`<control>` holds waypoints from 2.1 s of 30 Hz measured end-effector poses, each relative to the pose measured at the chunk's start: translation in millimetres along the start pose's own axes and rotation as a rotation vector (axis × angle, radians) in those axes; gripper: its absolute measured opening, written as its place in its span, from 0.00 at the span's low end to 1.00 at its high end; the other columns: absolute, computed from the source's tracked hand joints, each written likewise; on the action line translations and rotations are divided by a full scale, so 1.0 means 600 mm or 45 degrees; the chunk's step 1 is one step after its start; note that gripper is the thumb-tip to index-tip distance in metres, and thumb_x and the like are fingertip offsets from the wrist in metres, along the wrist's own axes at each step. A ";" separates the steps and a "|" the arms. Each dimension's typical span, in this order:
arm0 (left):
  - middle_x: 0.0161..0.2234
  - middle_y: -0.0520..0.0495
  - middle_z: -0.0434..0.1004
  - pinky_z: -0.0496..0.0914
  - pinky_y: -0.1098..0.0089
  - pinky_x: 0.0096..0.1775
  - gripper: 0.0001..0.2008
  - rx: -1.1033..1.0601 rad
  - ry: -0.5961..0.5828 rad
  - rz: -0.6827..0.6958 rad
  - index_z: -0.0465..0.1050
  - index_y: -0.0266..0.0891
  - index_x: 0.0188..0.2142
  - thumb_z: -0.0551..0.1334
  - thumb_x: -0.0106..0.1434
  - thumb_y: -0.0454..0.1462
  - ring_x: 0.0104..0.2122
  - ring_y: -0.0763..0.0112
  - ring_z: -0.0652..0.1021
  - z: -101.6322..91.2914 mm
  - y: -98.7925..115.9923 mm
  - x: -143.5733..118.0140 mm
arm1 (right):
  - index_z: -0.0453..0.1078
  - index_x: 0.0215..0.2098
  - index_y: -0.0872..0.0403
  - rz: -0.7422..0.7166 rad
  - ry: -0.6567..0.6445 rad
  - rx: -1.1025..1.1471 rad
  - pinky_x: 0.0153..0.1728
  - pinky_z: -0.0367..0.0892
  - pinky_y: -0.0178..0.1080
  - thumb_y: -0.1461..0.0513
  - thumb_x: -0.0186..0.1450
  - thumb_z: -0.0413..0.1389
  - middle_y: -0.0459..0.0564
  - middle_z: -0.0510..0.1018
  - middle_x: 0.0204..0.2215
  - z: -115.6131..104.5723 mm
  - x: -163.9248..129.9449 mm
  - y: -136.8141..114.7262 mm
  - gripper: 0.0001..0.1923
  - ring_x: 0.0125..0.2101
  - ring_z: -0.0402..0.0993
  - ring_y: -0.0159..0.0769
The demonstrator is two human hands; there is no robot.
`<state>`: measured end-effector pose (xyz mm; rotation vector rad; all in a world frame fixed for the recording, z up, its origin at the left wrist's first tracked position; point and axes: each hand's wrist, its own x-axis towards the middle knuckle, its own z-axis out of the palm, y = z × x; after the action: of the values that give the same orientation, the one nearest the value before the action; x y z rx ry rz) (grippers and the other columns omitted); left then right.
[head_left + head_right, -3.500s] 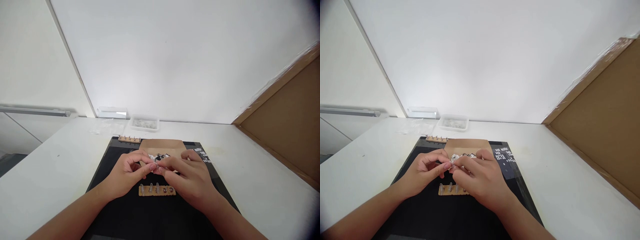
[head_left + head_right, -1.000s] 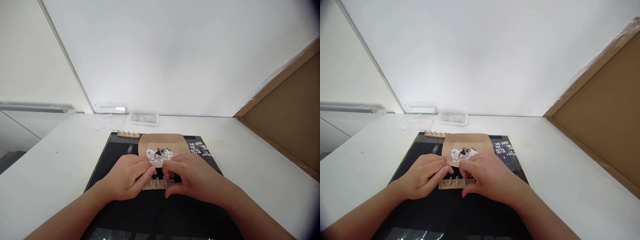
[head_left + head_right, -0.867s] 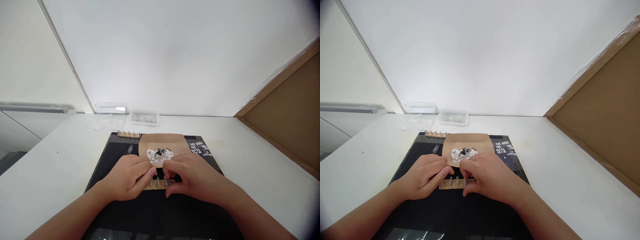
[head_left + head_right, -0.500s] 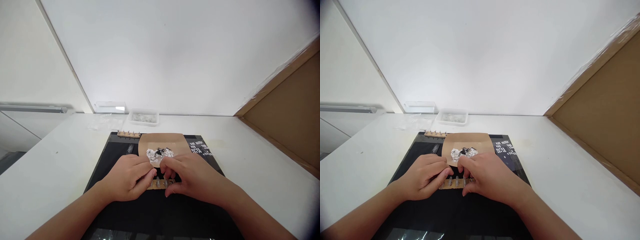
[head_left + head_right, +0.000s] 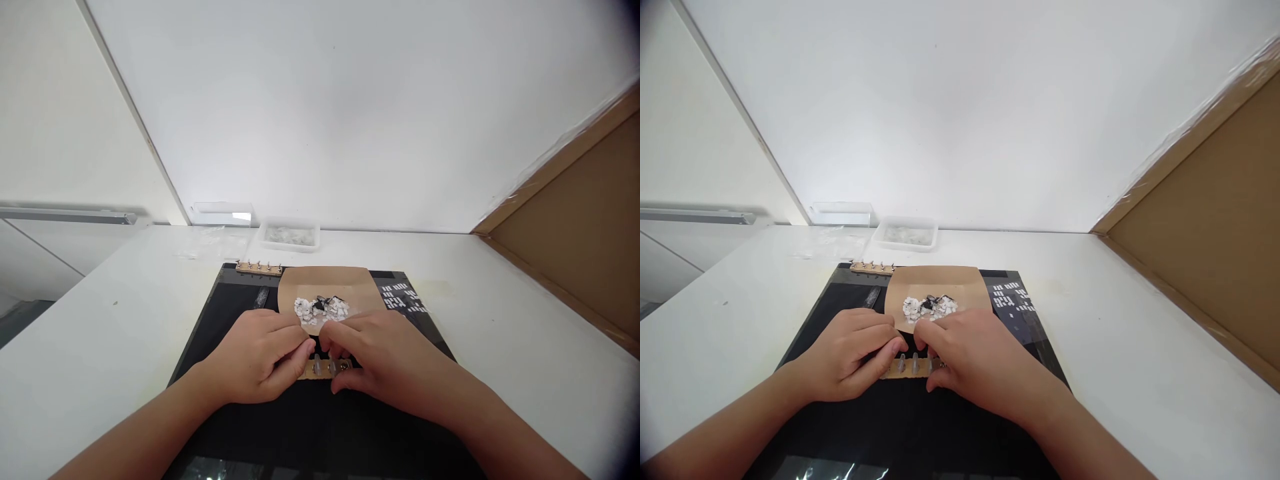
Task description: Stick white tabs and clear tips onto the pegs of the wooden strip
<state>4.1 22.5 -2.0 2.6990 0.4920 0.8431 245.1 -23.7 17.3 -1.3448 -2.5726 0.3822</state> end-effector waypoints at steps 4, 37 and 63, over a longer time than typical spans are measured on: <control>0.25 0.54 0.67 0.57 0.65 0.28 0.12 0.003 0.021 -0.013 0.68 0.39 0.32 0.55 0.75 0.32 0.24 0.72 0.65 0.003 -0.002 -0.004 | 0.71 0.43 0.48 0.027 -0.082 -0.013 0.31 0.60 0.38 0.58 0.57 0.77 0.39 0.83 0.34 -0.005 0.002 -0.005 0.23 0.35 0.80 0.39; 0.25 0.53 0.70 0.57 0.65 0.28 0.11 0.042 0.041 0.004 0.71 0.39 0.34 0.56 0.75 0.32 0.24 0.71 0.67 0.001 0.001 0.000 | 0.73 0.40 0.50 -0.200 0.216 0.052 0.32 0.60 0.39 0.42 0.59 0.72 0.42 0.80 0.33 -0.004 -0.005 0.006 0.25 0.32 0.75 0.36; 0.53 0.41 0.75 0.76 0.54 0.54 0.31 -0.035 0.157 -0.305 0.53 0.44 0.71 0.53 0.72 0.27 0.52 0.58 0.75 0.009 -0.031 -0.015 | 0.78 0.47 0.48 0.057 0.709 -0.086 0.44 0.69 0.44 0.57 0.79 0.53 0.47 0.87 0.44 0.020 0.012 0.084 0.11 0.44 0.83 0.42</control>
<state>-3.9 35.1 -17.2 2.5076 0.8057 0.9420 276.0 8.5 -9.8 -1.3038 -2.1090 -0.0721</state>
